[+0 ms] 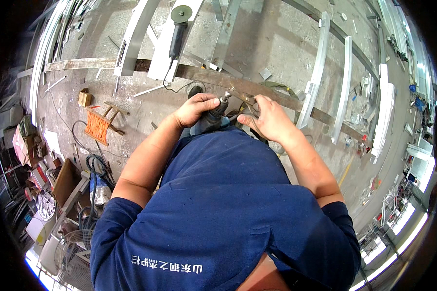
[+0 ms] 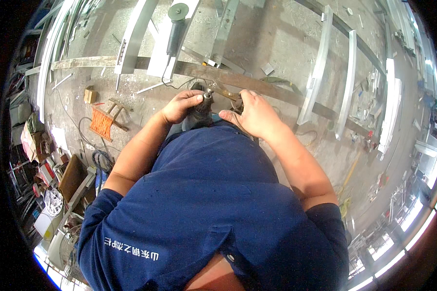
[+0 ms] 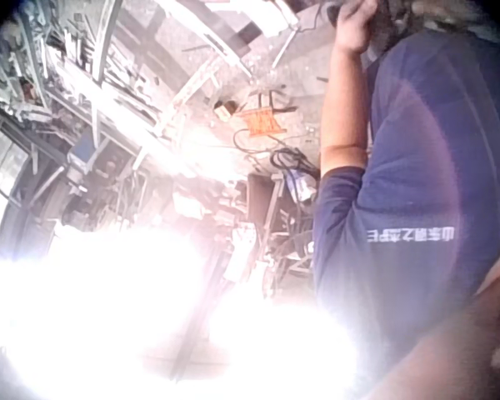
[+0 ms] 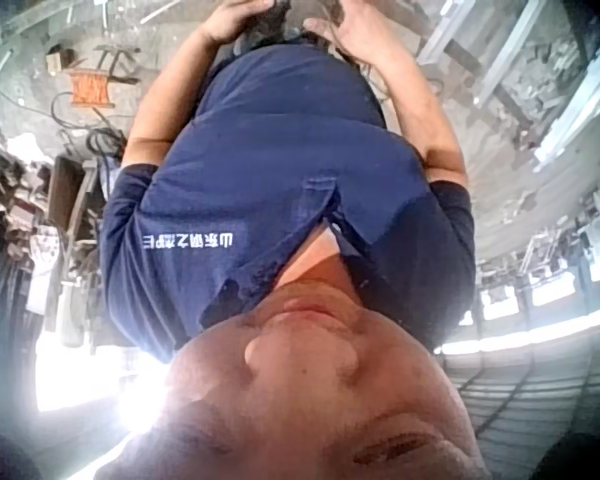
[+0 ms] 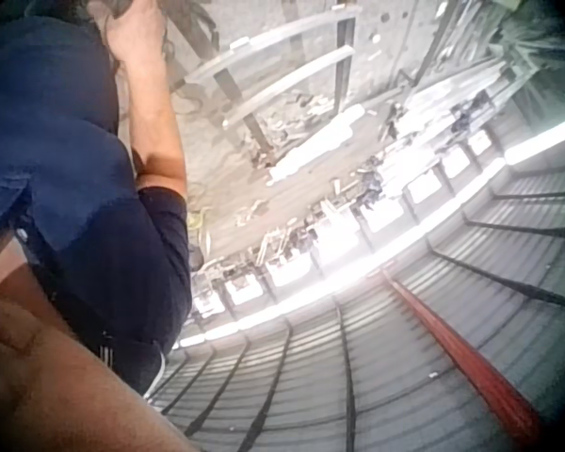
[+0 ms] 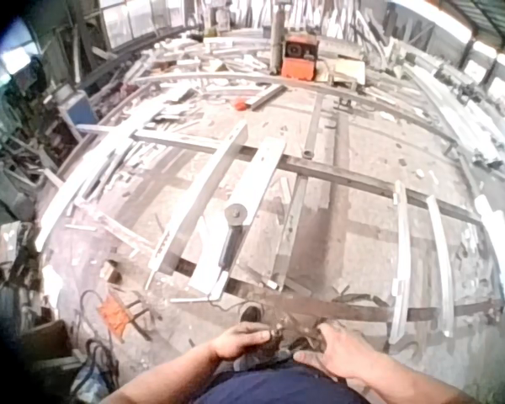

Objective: The person assembles a metal frame by positioning metal bars and using a power drill to fasten them together. They walk around the workshop to retrieve tools and materials, then return to continue drilling and aligning components.

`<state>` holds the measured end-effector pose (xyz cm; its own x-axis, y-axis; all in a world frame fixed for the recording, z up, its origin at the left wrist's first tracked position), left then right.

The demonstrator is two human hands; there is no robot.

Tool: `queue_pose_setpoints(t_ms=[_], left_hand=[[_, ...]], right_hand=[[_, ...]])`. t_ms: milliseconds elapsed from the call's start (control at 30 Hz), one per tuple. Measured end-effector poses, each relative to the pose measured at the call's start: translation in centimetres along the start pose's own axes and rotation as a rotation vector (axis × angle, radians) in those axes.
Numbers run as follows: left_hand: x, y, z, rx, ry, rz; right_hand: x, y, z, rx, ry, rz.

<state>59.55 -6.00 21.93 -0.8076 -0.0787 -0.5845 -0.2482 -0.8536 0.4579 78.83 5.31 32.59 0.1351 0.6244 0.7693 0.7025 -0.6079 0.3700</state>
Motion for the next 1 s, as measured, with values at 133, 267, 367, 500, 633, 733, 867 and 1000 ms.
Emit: queue_pose_setpoints(t_ms=[133, 267, 367, 500, 633, 733, 867, 1000], left_hand=[[0.0, 0.0, -0.5, -0.014, -0.046, 0.060], [-0.5, 0.0, -0.5, -0.027, -0.049, 0.097], [-0.4, 0.0, -0.6, -0.036, -0.109, 0.091], [0.2, 0.1, -0.8, -0.023, -0.126, 0.094], [-0.2, 0.4, -0.5, -0.015, -0.117, 0.090], [-0.2, 0.3, -0.7, 0.007, -0.117, 0.088], [0.1, 0.0, -1.4, 0.034, -0.221, 0.141], [-0.9, -0.2, -1.0, -0.009, -0.248, 0.145]], right_hand=[[0.4, 0.2, -0.9, 0.104, 0.223, 0.164], [0.1, 0.2, -1.0, 0.167, 0.368, 0.306], [0.2, 0.0, -1.1, 0.031, 0.357, 0.152], [-0.1, -0.2, -0.7, -0.177, 0.157, -0.109], [0.1, 0.3, -0.2, -0.159, -0.029, -0.165], [-0.4, 0.9, 0.5, -0.045, 0.038, -0.002], [-0.2, 0.8, -0.4, 0.030, 0.288, 0.173], [0.3, 0.2, -0.7, -0.025, 0.366, 0.156]])
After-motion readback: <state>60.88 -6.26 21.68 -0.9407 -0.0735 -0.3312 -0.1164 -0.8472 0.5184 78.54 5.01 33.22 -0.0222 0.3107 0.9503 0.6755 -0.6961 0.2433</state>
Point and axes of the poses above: each hand's wrist, its own y-axis away from the middle knuckle, its own x-axis out of the back of the hand, z = x × y, the point moved 3 cm from there along -y, towards the middle knuckle, and after that the axes turned 3 degrees about z, right-handed, at the moved point
